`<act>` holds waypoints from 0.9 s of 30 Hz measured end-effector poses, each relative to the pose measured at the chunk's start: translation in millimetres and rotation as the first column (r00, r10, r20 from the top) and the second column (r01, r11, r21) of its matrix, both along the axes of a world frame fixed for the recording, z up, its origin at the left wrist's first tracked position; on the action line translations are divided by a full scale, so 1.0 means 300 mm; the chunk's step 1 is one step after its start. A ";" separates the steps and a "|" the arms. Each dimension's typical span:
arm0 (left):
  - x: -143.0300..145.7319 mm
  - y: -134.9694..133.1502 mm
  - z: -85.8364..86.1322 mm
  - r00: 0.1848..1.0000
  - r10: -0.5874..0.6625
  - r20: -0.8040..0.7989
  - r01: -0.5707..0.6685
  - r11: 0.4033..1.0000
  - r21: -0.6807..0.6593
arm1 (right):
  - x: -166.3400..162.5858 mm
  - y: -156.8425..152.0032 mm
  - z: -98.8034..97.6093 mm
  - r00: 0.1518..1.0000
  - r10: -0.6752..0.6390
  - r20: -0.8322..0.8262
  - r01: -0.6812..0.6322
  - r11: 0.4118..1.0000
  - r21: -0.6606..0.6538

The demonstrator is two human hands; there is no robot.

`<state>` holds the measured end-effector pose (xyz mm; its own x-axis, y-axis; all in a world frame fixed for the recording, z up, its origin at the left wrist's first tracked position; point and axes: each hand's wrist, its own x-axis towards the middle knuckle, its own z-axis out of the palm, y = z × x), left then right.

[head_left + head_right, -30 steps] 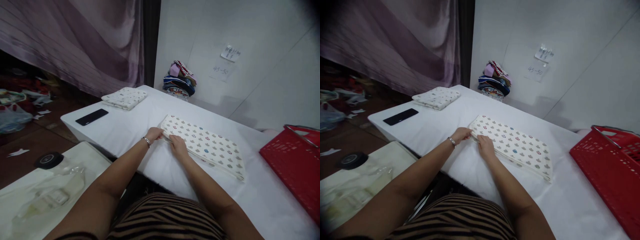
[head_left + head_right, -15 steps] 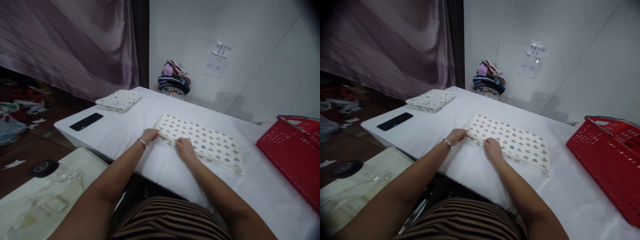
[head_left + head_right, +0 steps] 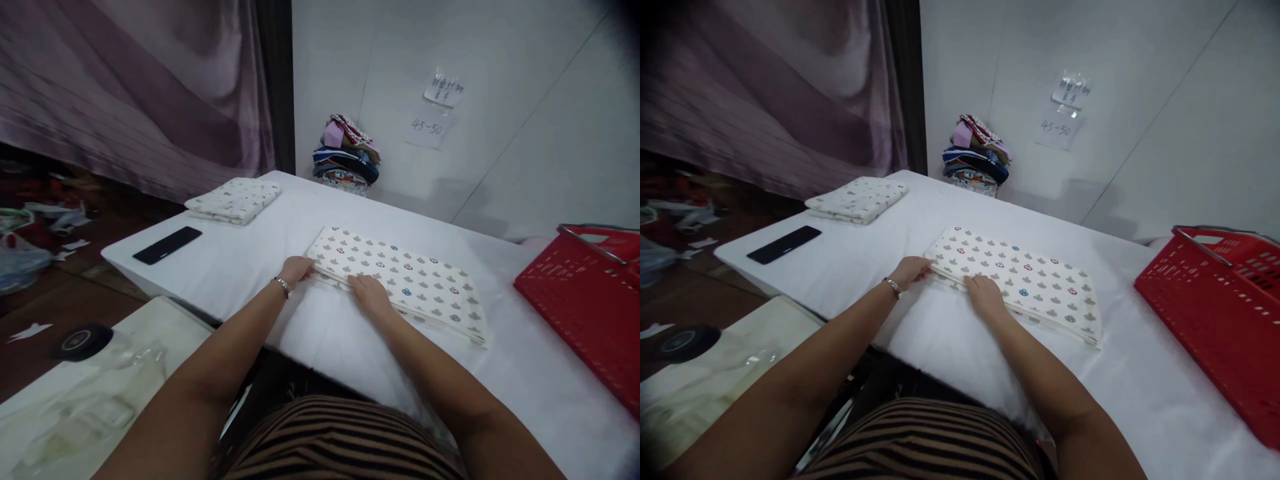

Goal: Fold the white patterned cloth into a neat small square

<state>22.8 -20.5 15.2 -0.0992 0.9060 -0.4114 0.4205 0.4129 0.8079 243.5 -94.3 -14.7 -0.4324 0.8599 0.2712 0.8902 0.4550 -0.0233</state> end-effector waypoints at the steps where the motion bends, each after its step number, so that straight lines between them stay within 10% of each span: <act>1: 0.000 0.005 0.000 1.000 -0.006 -0.009 0.006 1.000 0.012 | 0.001 -0.001 0.002 1.000 0.001 -0.004 -0.001 1.000 0.001; 27: -0.047 0.010 -0.049 0.946 -0.081 -0.314 0.108 0.992 0.069 | -0.106 0.039 0.051 0.990 -0.015 -0.142 0.002 0.996 -0.090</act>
